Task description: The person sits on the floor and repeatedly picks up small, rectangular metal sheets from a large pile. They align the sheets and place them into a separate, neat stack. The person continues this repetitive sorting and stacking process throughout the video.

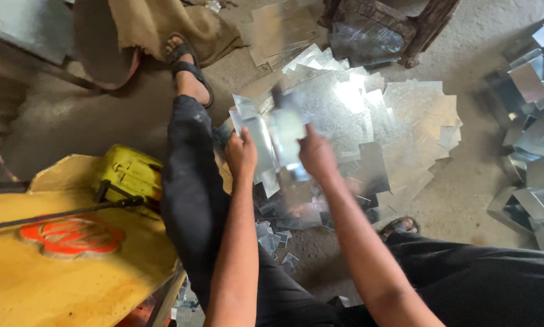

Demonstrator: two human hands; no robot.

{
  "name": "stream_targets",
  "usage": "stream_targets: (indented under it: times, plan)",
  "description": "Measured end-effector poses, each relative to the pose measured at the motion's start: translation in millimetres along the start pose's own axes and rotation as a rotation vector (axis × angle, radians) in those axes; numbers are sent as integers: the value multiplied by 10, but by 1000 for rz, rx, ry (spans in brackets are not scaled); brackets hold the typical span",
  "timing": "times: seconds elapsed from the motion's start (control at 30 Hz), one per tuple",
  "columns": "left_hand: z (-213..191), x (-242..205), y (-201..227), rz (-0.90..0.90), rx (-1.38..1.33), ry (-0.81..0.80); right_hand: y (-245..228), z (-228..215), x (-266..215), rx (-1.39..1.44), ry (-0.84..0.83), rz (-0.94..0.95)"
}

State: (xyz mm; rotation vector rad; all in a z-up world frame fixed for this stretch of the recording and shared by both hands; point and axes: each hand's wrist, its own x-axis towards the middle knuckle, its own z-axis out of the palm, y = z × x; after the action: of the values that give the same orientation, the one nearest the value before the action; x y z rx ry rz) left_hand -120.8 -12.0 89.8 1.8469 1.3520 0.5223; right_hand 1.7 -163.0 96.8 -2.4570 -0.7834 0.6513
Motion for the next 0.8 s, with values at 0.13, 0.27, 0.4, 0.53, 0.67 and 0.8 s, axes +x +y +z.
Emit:
stream_targets:
  times: [0.13,0.27,0.4,0.53,0.67,0.8]
  plan:
    - [-96,-30,131,-6,-142,-24,-46,124,59,367,-308,-199]
    - [-116,-18,92,75,-76,3,451,-141,748,289,106,-61]
    - [21,27,-71,72,59,30,772,-396,1325,-319,211,-42]
    - [124,31,-97,109,118,60,858,-357,1772,-687,-47,-312]
    - [70,-74,-7,104,98,-9,1080,-361,2110,-742,-193,-281]
    - [93,-205,84,16,56,-100,1241,-713,2132,-843,-34,-245]
